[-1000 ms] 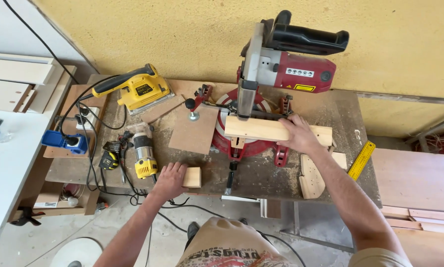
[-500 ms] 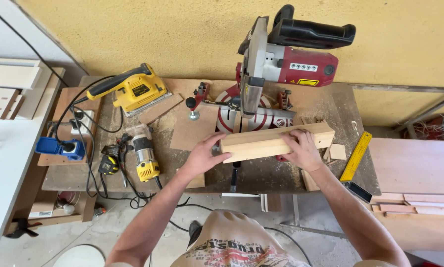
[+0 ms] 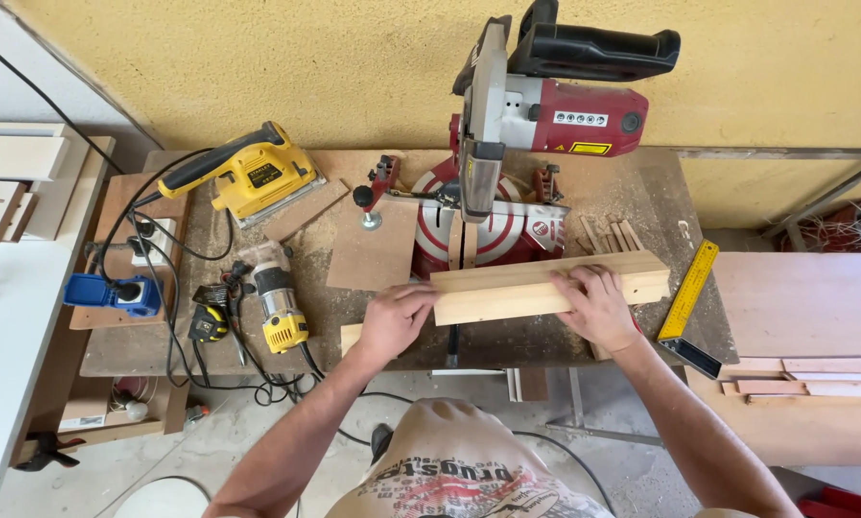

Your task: Measuring and cutting wooden boards to specific sizes using a miter saw and tape measure.

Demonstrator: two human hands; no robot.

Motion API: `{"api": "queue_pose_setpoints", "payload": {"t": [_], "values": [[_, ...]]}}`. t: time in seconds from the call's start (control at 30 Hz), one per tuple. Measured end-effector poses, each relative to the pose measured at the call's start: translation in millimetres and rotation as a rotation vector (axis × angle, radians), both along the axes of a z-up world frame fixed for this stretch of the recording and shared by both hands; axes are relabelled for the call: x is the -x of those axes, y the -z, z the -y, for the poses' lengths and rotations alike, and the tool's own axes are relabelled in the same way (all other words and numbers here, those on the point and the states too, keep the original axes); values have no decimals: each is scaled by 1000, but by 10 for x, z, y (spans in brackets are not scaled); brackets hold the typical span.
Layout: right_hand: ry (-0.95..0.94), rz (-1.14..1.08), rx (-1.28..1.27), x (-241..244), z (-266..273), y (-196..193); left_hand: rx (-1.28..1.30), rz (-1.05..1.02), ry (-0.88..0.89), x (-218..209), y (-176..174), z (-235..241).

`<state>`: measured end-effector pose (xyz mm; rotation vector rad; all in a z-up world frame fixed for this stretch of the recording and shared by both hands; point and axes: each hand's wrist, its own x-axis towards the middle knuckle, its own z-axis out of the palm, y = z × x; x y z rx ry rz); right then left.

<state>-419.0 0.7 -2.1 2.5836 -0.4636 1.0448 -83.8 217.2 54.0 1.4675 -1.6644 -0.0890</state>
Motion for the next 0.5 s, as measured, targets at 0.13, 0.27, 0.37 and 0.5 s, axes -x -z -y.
{"api": "queue_pose_setpoints", "payload": {"t": [0.13, 0.27, 0.37, 0.5], "values": [[40, -22, -172, -56, 67, 77, 144, -12, -133, 32, 81, -62], [4, -32, -384, -456, 219, -438, -18, 46, -162, -27, 47, -231], [71, -181, -508, -540, 671, -205, -102, 103, -193, -64, 117, -324], [144, -352, -594, -720, 975, -180, -159, 120, -237, -85, 234, -437]]}}
